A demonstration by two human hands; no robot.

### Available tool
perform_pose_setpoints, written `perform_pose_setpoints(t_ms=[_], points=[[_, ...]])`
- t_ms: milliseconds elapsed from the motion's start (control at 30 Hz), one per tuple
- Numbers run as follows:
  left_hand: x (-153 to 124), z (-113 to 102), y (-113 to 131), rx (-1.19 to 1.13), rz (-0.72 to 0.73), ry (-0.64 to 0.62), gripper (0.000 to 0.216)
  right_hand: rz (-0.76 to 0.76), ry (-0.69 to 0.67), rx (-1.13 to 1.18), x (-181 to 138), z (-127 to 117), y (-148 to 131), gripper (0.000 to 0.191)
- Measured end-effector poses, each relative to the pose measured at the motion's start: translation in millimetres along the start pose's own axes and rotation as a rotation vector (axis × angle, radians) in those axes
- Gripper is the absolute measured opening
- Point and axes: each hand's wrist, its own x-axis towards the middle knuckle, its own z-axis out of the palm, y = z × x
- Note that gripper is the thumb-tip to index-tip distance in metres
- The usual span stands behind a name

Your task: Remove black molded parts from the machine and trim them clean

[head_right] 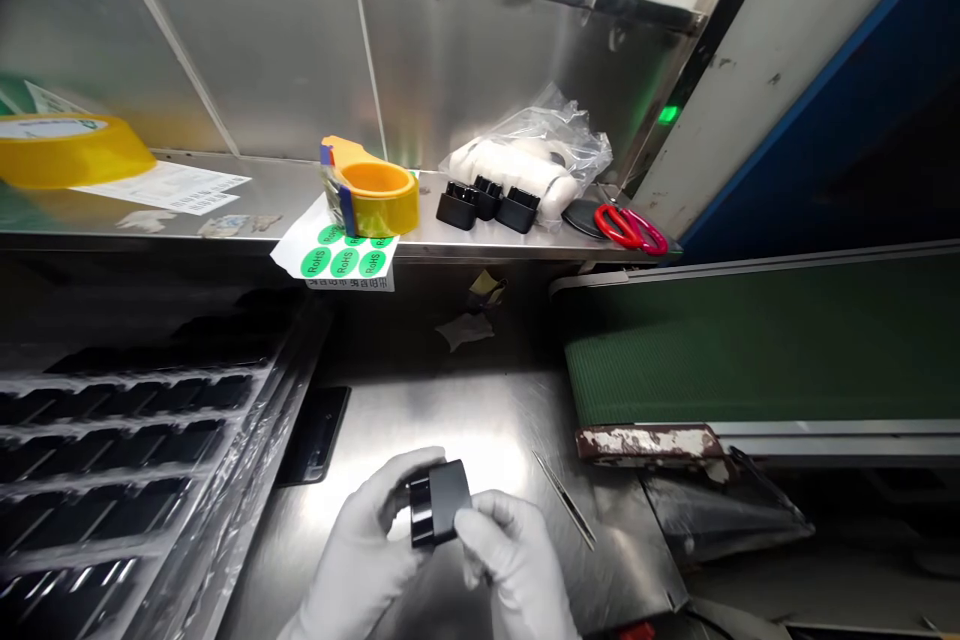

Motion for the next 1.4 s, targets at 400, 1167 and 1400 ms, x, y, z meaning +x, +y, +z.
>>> perform_pose_setpoints(t_ms=[400,1167,1400], points=[[-18.9,19.3,-16.8,-0.846,-0.299,-0.444,0.042,-0.416,0.132,-0.677,-40.8,-4.5,14.0,0.093],[-23.8,14.7,18.6,-0.437,-0.249,-0.207,0.044,-0.6,0.141,-0.915,-56.6,-29.8,19.9,0.081],[-25.2,13.0,21.7,-0.363,-0.003,-0.27,0.031,-0.85,0.101,-0.659,-56.6,-7.2,0.2,0.045]])
